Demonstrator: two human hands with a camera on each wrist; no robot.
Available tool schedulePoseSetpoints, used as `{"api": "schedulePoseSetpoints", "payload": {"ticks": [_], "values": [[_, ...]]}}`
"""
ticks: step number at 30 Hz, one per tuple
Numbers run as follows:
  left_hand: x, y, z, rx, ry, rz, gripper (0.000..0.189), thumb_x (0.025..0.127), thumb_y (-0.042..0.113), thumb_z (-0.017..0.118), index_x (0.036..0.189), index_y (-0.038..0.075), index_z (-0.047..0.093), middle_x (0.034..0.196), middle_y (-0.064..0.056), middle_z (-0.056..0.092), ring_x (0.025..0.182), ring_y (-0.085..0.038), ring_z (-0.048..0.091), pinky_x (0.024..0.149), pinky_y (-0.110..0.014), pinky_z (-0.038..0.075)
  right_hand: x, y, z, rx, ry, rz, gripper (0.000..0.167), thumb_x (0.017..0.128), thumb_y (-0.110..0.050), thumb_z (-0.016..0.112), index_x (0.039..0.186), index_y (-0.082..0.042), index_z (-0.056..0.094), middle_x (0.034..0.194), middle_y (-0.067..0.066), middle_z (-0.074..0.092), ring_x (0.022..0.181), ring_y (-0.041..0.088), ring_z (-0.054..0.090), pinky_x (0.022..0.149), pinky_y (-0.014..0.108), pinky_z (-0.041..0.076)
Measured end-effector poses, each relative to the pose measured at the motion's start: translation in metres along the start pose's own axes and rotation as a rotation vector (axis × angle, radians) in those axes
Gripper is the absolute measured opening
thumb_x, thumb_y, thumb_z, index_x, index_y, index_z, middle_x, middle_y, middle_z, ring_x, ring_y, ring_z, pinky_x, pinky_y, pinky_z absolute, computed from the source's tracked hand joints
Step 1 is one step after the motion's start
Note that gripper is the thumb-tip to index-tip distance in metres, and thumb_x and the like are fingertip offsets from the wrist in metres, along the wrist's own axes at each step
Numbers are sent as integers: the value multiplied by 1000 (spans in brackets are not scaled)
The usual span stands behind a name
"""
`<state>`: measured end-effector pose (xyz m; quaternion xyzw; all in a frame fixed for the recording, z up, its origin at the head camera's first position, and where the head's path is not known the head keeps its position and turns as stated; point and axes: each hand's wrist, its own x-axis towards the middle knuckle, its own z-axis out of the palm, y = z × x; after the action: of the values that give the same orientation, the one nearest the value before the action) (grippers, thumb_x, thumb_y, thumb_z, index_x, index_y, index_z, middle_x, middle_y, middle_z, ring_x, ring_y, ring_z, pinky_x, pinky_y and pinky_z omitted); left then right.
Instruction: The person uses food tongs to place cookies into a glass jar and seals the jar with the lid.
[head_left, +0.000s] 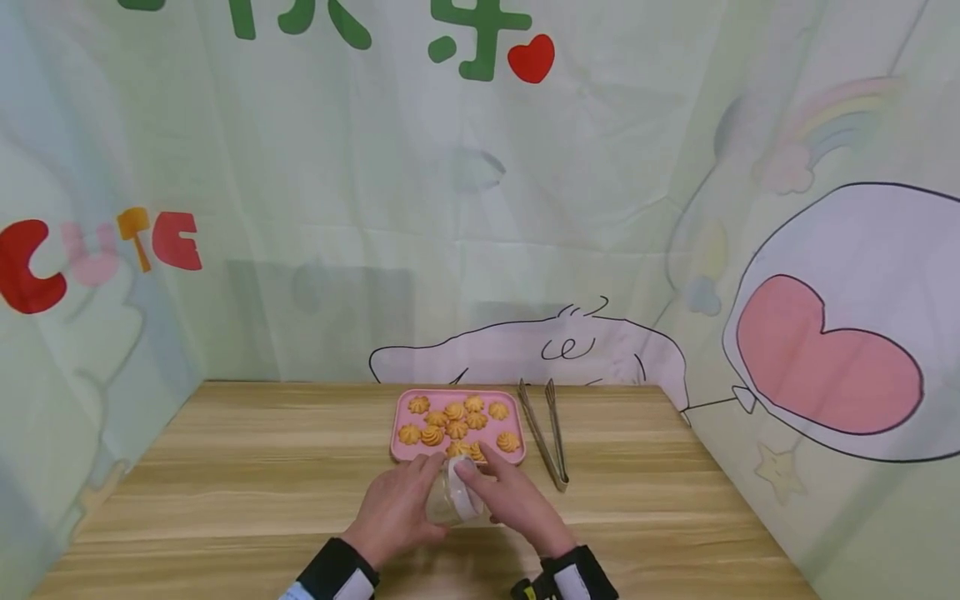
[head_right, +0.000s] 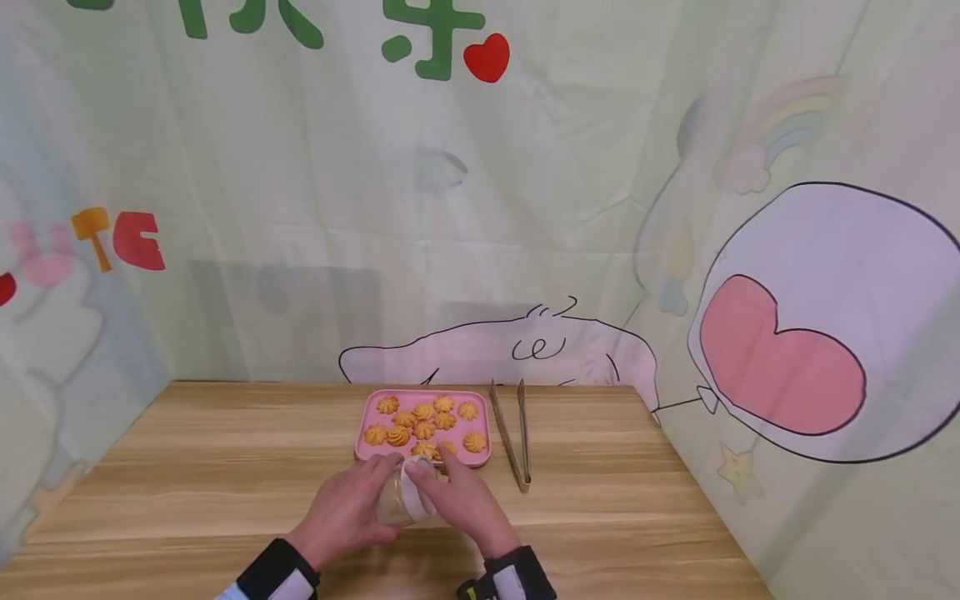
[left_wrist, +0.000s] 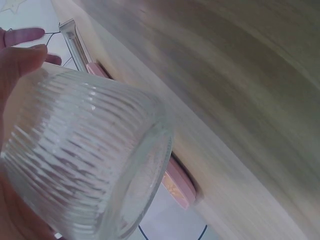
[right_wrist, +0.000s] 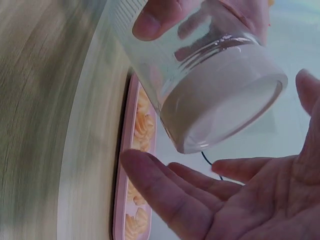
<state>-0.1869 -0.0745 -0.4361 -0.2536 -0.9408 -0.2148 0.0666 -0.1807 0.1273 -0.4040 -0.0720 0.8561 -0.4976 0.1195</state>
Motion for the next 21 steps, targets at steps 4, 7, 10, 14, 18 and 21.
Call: {"api": "schedulePoseSetpoints", "payload": {"ticks": [4, 7, 10, 14, 18, 21], "values": [[0, 0, 0, 5, -5, 1, 93, 66, 37, 102, 141, 5, 56, 121, -12, 67, 102, -29, 68, 87, -52, 59, 2, 0, 2, 2, -23, 28, 87, 104, -65, 52, 154, 7, 45, 131, 24, 66, 107, 33, 66, 67, 47, 62], [0, -1, 1, 17, -10, 5, 94, 67, 39, 101, 142, 5, 56, 123, -13, 67, 102, -28, 68, 87, -51, 60, 2, -1, 2, -1, -43, 30, 76, 106, -60, 54, 147, 4, 55, 117, 15, 68, 96, 26, 64, 68, 46, 61], [-1, -1, 2, 17, -18, 7, 95, 68, 39, 101, 143, 4, 55, 123, -13, 67, 101, -28, 68, 88, -51, 59, 1, -1, 1, 10, -53, 21, 71, 106, -55, 57, 146, 4, 56, 117, 14, 68, 96, 24, 63, 72, 46, 61], [-1, 0, 1, 14, -17, 8, 96, 68, 39, 101, 144, 4, 55, 124, -13, 67, 103, -29, 68, 88, -52, 59, -2, 0, -2, -4, -65, -21, 74, 105, -47, 63, 153, 7, 48, 140, 24, 61, 110, 31, 64, 82, 47, 59], [-2, 0, 0, 15, -11, 6, 96, 67, 39, 102, 143, 3, 55, 124, -14, 67, 104, -30, 68, 89, -53, 59, -5, 1, -8, -16, -117, -103, 73, 104, -34, 69, 158, 6, 41, 156, 29, 48, 129, 46, 58, 98, 57, 54], [-3, 1, 0, 5, -16, 0, 96, 67, 38, 102, 144, 3, 55, 125, -14, 67, 104, -30, 67, 90, -54, 59, -7, 1, -11, -7, -157, -147, 74, 102, -26, 72, 161, 4, 38, 162, 30, 41, 139, 53, 49, 108, 64, 47]]}}
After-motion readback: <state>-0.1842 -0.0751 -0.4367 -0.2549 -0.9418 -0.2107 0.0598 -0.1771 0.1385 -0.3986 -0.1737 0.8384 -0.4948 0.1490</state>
